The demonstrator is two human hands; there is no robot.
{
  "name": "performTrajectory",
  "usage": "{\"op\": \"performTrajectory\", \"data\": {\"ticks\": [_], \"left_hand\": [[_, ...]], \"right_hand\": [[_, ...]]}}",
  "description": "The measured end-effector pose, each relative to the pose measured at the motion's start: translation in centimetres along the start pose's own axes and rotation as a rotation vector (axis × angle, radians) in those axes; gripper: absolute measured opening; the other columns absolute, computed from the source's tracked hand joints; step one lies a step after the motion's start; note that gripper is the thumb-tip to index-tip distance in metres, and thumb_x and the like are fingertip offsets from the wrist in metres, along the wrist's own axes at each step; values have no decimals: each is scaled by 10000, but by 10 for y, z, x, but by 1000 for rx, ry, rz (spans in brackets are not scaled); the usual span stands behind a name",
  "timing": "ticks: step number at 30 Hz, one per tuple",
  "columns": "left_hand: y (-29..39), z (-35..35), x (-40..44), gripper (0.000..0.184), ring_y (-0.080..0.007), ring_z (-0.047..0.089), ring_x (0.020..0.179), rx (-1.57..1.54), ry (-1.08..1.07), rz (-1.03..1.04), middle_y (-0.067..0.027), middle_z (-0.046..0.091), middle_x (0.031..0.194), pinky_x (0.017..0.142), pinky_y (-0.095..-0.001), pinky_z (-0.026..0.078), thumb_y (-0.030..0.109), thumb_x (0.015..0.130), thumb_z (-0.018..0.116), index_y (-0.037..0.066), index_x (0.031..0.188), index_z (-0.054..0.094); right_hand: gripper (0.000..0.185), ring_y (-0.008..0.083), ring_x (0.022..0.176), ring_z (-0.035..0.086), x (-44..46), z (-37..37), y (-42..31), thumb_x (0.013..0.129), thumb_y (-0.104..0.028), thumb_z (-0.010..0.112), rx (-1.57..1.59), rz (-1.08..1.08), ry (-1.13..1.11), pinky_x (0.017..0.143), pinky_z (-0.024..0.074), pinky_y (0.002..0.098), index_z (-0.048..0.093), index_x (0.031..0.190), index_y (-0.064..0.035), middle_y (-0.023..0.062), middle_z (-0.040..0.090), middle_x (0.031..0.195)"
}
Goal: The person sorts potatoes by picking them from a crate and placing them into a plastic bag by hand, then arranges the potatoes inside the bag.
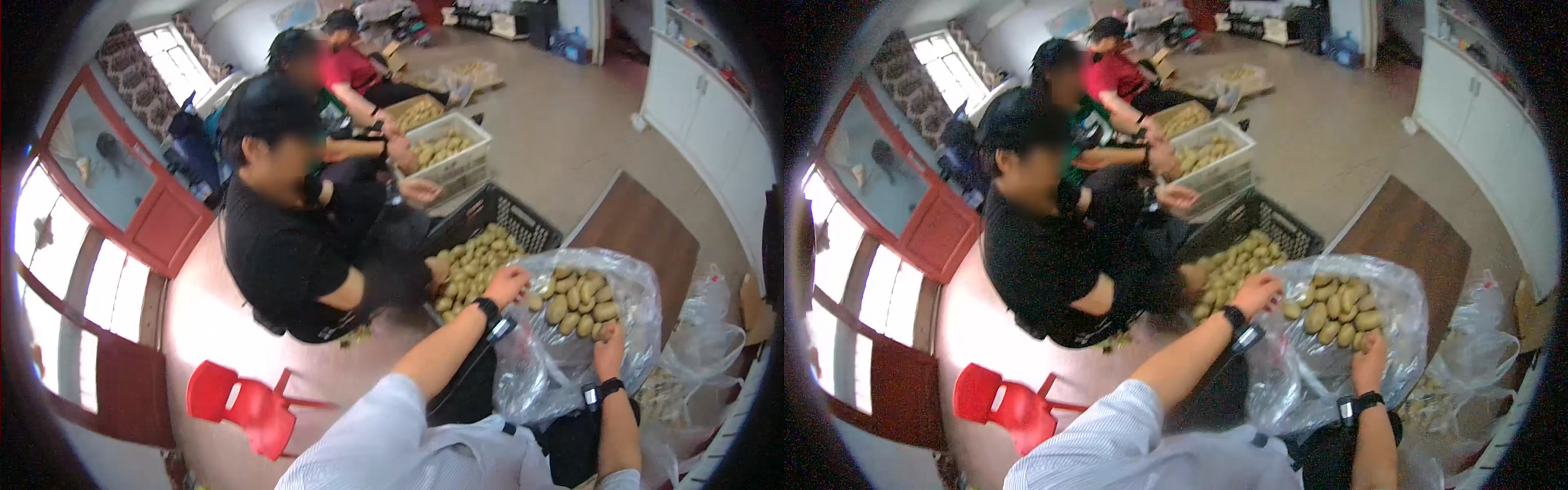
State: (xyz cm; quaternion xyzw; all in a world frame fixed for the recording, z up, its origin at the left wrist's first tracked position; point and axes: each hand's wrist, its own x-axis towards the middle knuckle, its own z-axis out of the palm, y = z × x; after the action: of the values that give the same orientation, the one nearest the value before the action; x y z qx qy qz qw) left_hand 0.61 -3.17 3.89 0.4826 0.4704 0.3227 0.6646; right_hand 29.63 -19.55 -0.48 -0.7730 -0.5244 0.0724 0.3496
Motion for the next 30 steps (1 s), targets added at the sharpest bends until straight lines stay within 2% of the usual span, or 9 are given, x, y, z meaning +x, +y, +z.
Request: {"op": "performTrajectory", "data": {"ticks": [2,6,10,13,16,17,20,27,30], "left_hand": [[0,-3,-2,264,-176,626,685,-60,-23,3,-78,637,872,546,-297,518,265,891,565,11,959,586],[8,6,-3,268,-173,627,669,-38,-17,-55,-83,628,898,516,-298,515,259,895,558,7,980,588],[1,14,0,338,-197,629,610,-3,-150,-131,-94,620,906,470,-317,508,317,907,569,6,1041,567],[2,20,-5,382,-204,631,595,-45,-311,-238,-102,636,877,475,-333,527,347,922,564,-5,1070,548],[19,26,-19,407,-206,635,587,-87,-461,-282,-110,651,847,491,-343,545,377,941,539,-12,1057,551],[19,26,-18,418,-196,636,584,-109,-531,-300,-109,661,844,497,-330,540,412,948,521,9,1052,565],[17,25,-14,415,-165,631,594,-19,-601,-294,-88,657,845,501,-304,530,436,951,505,38,1049,576],[-2,24,-6,395,-102,555,542,53,-539,-196,-23,608,758,446,-239,435,451,936,529,66,1006,580],[-3,19,-2,378,-85,470,486,264,-589,-93,-6,576,731,416,-229,362,450,921,556,77,981,578]], "right_hand": [[286,353,938,554,-12,-6,-23,717,61,537,148,114,-89,865,431,378,512,995,-3,199,563,964],[311,289,911,591,-7,1,-36,737,14,610,184,-4,-40,848,455,354,526,1035,-15,146,595,919],[363,170,848,593,-9,15,-99,774,-35,668,644,237,-270,753,488,301,523,1107,-17,83,608,944],[334,105,721,581,-6,31,-121,862,-122,668,803,156,-383,613,483,251,520,1137,-4,71,613,932],[335,89,633,556,1,29,-145,903,-146,610,806,167,-466,554,465,230,502,1181,5,49,612,856],[274,73,591,527,0,31,-147,951,-220,542,825,179,-467,505,435,218,523,1133,-15,26,596,812],[297,93,564,538,3,35,-144,962,-293,527,773,155,-456,487,435,236,546,1060,-13,52,601,757],[304,95,506,486,-2,36,-139,988,-323,463,785,329,-469,444,402,253,539,997,-29,9,517,636],[307,80,493,465,-2,42,-130,990,-317,453,793,298,-441,442,392,239,537,999,-22,9,510,647]]}}
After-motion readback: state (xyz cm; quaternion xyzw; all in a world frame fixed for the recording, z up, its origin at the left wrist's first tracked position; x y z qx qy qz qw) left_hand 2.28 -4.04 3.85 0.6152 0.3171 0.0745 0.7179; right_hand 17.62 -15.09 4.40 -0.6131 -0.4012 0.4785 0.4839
